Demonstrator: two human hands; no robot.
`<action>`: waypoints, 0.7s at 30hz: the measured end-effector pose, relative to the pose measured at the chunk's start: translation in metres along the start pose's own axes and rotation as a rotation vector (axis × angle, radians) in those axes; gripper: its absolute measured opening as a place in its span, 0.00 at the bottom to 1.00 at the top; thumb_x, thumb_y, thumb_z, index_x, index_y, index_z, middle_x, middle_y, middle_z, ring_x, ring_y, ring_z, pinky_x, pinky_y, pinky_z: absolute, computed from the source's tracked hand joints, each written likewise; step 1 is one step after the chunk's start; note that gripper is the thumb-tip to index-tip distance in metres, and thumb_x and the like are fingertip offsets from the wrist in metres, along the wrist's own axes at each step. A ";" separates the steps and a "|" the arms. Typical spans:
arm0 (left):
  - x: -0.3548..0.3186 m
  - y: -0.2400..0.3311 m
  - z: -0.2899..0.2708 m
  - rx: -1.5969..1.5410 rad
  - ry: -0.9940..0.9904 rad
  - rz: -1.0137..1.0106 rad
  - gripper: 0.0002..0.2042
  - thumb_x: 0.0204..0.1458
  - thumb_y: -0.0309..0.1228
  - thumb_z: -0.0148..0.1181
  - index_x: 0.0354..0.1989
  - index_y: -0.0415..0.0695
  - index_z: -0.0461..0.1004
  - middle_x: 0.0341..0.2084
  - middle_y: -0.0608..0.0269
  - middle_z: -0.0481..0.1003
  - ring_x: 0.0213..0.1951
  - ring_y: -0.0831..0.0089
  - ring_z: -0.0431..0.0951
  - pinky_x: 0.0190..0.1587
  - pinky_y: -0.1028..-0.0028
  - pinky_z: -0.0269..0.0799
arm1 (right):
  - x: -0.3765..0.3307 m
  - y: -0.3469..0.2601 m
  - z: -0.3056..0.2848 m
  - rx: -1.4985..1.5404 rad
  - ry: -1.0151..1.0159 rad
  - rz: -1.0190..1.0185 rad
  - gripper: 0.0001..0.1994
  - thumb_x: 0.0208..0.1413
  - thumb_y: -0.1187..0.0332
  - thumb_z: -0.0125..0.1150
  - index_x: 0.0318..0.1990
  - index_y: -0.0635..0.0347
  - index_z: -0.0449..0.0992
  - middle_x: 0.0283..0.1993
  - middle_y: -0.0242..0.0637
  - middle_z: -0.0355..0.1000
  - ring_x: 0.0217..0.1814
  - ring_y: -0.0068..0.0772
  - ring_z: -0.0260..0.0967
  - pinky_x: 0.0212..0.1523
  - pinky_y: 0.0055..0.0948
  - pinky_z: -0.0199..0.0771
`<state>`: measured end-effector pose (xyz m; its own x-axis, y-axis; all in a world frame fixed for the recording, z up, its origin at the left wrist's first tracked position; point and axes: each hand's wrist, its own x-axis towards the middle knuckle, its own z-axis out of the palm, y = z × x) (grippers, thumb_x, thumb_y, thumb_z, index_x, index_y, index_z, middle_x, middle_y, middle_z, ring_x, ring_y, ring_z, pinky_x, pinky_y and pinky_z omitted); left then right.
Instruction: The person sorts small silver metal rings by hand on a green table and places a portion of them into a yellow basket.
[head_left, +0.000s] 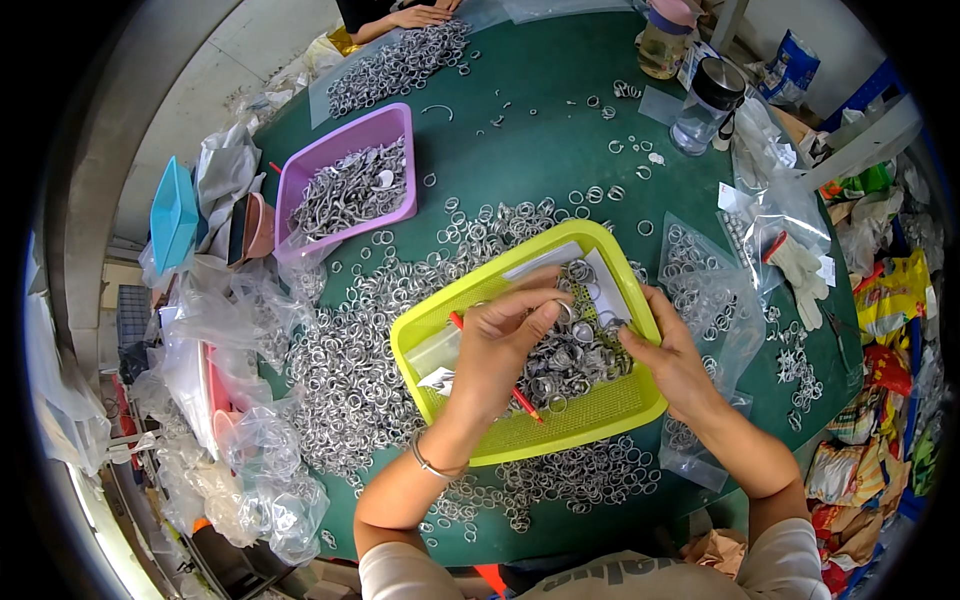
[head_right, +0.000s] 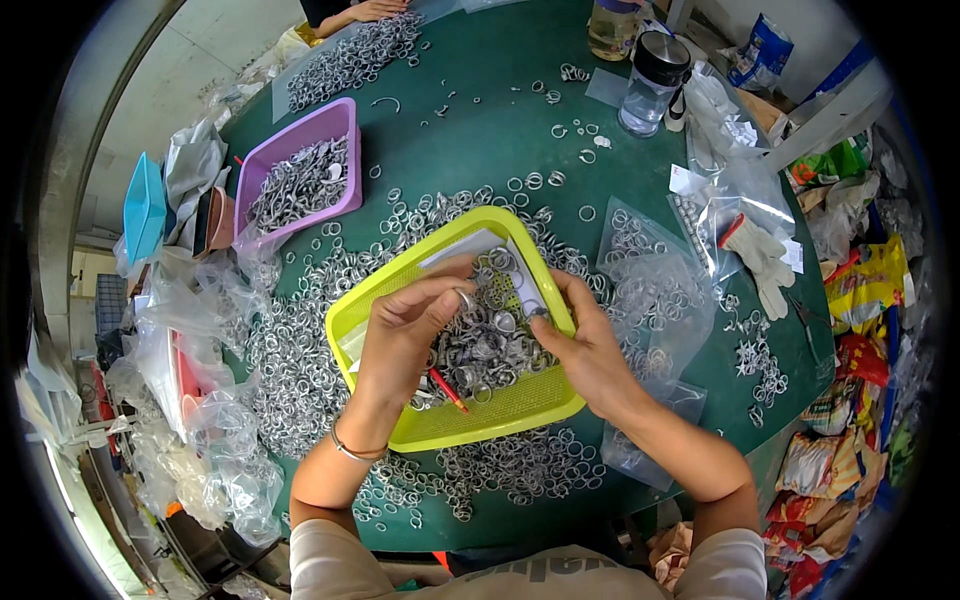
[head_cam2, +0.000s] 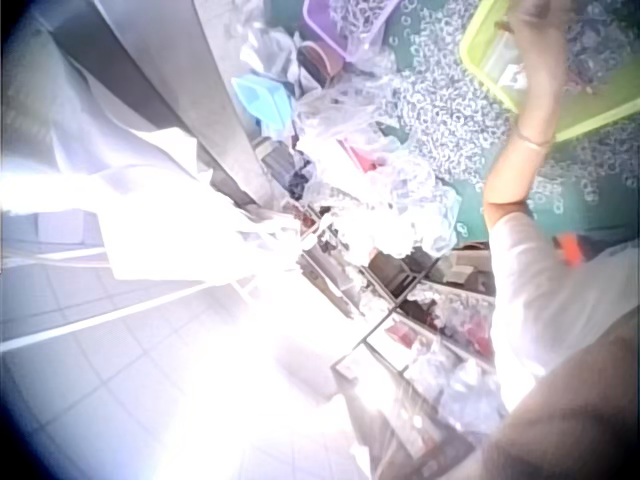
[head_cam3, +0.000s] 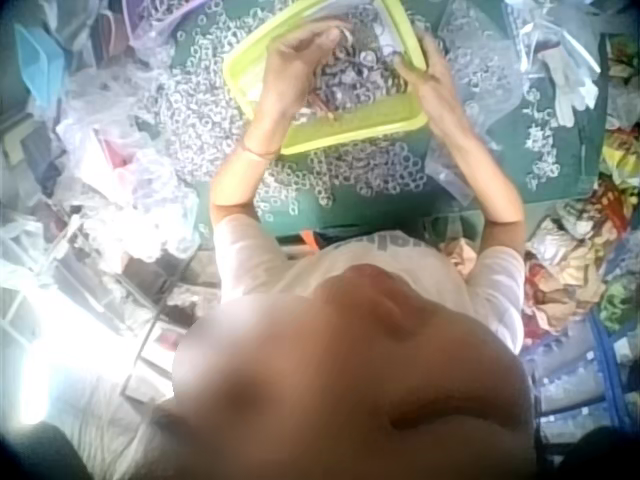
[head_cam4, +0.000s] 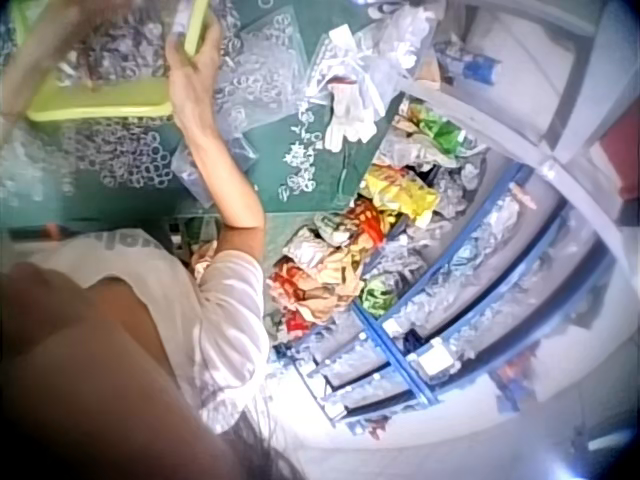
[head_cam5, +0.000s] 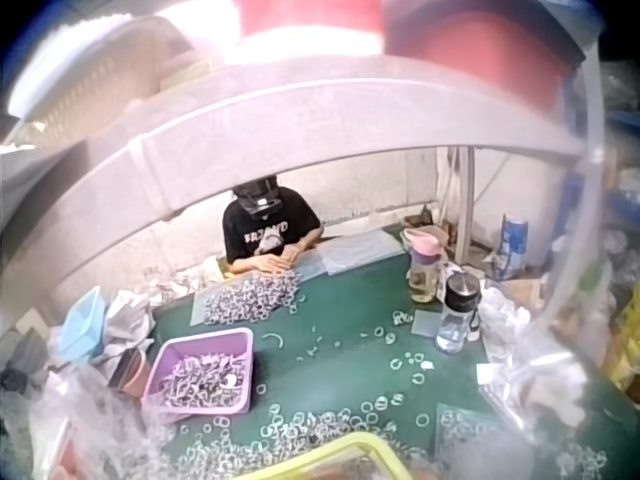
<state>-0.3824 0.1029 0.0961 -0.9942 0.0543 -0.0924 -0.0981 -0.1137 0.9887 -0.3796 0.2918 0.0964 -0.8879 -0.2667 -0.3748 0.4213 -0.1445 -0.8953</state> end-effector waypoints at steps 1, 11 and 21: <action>-0.001 0.002 0.001 -0.011 0.009 -0.035 0.10 0.55 0.29 0.54 0.43 0.37 0.74 0.39 0.56 0.76 0.42 0.69 0.76 0.43 0.74 0.73 | 0.000 0.001 0.000 -0.002 0.003 -0.001 0.21 0.56 0.77 0.50 0.58 0.64 0.57 0.51 0.36 0.63 0.53 0.23 0.59 0.54 0.22 0.59; -0.004 0.022 0.004 -0.395 0.042 -0.410 0.11 0.56 0.28 0.52 0.42 0.33 0.72 0.35 0.48 0.76 0.36 0.67 0.79 0.39 0.76 0.77 | 0.005 0.012 -0.008 -0.304 0.021 -0.216 0.24 0.53 0.76 0.53 0.58 0.64 0.56 0.57 0.45 0.55 0.60 0.35 0.53 0.59 0.30 0.53; 0.000 0.025 -0.002 -0.367 -0.100 -0.587 0.11 0.58 0.28 0.49 0.39 0.32 0.71 0.31 0.50 0.77 0.30 0.67 0.79 0.36 0.76 0.77 | 0.001 -0.034 0.010 -1.091 0.004 -0.910 0.15 0.46 0.77 0.57 0.44 0.61 0.72 0.50 0.40 0.63 0.55 0.45 0.58 0.57 0.39 0.55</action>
<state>-0.3851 0.0980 0.1210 -0.7656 0.2979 -0.5702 -0.6433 -0.3644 0.6734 -0.3930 0.2873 0.1293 -0.7689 -0.4778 0.4248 -0.6382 0.5347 -0.5539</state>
